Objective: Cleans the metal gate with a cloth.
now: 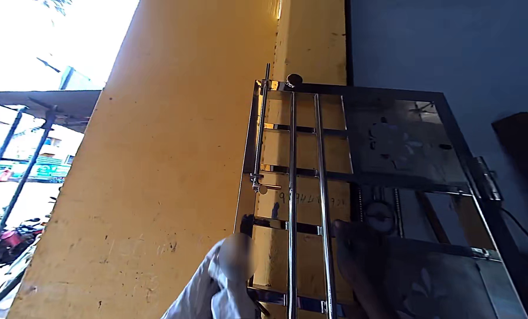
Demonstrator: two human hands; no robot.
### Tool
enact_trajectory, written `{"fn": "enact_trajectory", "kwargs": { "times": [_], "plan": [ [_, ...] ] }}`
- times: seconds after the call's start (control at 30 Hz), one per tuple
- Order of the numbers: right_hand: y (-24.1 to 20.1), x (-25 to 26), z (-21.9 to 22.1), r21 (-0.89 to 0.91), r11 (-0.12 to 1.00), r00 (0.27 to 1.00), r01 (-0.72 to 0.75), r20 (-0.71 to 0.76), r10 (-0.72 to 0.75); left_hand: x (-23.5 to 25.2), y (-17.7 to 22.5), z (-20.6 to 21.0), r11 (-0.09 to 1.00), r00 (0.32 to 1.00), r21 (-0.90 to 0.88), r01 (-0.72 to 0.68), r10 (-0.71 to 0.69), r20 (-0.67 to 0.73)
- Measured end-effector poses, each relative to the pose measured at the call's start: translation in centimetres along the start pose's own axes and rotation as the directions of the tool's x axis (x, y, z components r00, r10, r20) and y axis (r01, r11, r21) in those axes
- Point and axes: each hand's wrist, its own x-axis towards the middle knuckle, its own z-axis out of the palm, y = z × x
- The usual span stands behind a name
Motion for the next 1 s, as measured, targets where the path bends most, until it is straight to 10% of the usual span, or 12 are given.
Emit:
{"fn": "enact_trajectory", "kwargs": {
  "times": [0.1, 0.63, 0.87, 1.0],
  "plan": [
    [-0.2, 0.0, 0.1, -0.023, 1.0, 1.0, 0.01, -0.027, -0.01, 9.7, 3.6, -0.1, 0.854, 0.996, -0.516, 0.064, -0.025, 0.082],
    [0.5, -0.2, 0.4, -0.046, 0.997, 0.998, 0.069, -0.01, -0.07, 44.3, 17.6, -1.9, 0.957, 0.989, 0.268, -0.112, 0.133, -0.061],
    [1.1, -0.5, 1.0, -0.064, 0.994, 0.994, 0.09, -0.053, -0.093, 47.0, 18.7, -1.0, 0.942, 0.969, 0.29, -0.17, 0.214, -0.126],
    [1.4, -0.5, 0.6, -0.082, 0.991, 0.994, 0.106, -0.013, -0.107, 46.9, 21.2, -0.2, 0.786, 0.967, 0.594, -0.171, 0.25, -0.054]
  ]
}}
